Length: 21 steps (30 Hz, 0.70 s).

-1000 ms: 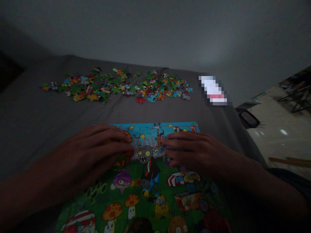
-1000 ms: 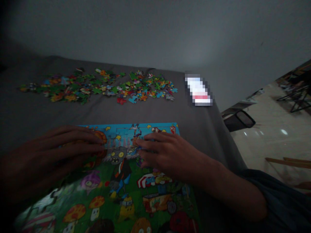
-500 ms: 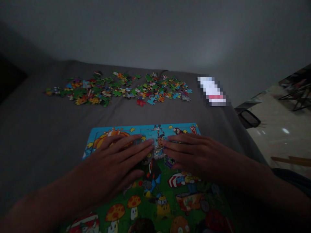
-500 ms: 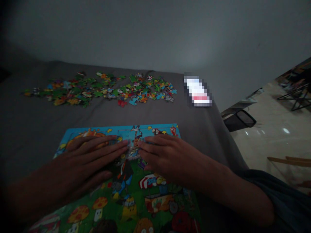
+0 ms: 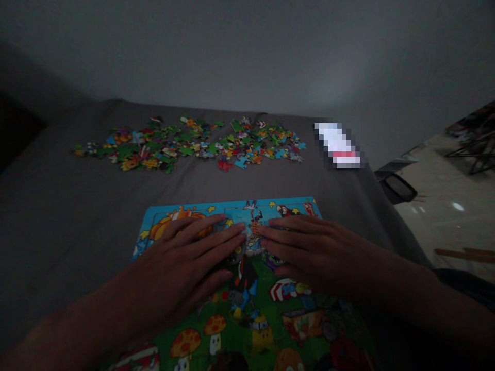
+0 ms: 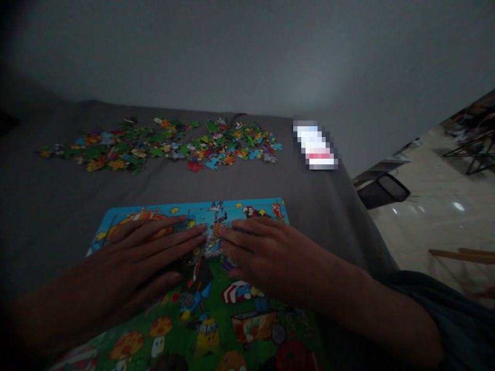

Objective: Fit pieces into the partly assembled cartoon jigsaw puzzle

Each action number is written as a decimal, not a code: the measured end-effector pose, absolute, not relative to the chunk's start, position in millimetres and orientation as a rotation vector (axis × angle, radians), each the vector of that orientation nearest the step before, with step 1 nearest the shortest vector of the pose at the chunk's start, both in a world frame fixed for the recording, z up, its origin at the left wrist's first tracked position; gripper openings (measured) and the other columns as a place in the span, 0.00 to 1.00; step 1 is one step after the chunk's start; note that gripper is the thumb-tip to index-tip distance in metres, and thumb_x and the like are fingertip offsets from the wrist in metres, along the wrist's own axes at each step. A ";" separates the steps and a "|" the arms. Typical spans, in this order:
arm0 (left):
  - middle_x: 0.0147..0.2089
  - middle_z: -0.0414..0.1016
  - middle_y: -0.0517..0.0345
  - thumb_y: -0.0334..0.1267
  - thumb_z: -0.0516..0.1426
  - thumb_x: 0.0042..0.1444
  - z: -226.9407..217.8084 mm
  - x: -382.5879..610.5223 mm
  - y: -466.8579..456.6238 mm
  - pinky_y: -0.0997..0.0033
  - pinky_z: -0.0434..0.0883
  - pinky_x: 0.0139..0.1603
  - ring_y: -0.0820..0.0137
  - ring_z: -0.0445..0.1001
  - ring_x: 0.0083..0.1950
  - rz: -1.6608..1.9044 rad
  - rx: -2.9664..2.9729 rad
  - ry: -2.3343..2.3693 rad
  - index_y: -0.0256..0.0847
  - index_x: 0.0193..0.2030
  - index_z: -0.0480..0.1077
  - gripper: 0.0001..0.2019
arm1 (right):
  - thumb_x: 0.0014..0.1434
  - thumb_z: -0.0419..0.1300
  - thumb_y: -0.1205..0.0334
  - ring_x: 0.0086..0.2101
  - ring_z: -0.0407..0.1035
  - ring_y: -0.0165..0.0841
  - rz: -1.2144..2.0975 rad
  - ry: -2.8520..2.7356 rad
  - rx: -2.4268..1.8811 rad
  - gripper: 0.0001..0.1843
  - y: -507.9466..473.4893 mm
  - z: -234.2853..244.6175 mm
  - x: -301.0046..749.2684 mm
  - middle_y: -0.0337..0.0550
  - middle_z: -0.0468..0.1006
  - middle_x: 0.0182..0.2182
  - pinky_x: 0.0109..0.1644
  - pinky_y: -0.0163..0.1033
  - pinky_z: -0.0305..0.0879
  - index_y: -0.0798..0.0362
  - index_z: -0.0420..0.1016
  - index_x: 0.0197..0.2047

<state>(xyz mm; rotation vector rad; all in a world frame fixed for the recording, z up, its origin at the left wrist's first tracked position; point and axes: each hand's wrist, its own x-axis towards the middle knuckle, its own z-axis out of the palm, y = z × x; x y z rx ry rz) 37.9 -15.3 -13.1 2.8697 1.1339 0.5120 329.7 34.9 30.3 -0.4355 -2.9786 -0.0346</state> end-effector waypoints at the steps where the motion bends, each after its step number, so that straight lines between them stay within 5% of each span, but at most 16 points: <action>1: 0.68 0.73 0.64 0.50 0.48 0.73 -13.7 38.5 -14.8 0.54 0.64 0.65 0.59 0.73 0.62 0.510 2.875 1.142 0.49 0.73 0.58 0.25 | 0.70 0.60 0.63 0.57 0.73 0.40 -0.028 -2.962 -0.433 0.16 35.2 30.2 329.3 0.48 0.77 0.61 0.63 0.49 0.72 0.59 0.76 0.58; 15: 0.67 0.73 0.66 0.51 0.52 0.70 -17.4 33.8 -10.7 0.56 0.64 0.66 0.60 0.73 0.62 0.455 2.902 1.168 0.57 0.75 0.54 0.28 | 0.72 0.55 0.67 0.48 0.75 0.37 0.204 -2.750 -0.715 0.12 65.2 47.9 345.8 0.50 0.82 0.48 0.56 0.44 0.72 0.57 0.77 0.53; 21: 0.70 0.69 0.72 0.49 0.50 0.71 -21.9 32.6 -9.9 0.58 0.61 0.66 0.60 0.71 0.64 0.467 2.981 1.192 0.56 0.75 0.53 0.27 | 0.69 0.62 0.56 0.58 0.66 0.45 0.395 -2.912 -0.689 0.18 70.0 41.0 346.7 0.56 0.76 0.57 0.62 0.53 0.66 0.56 0.77 0.57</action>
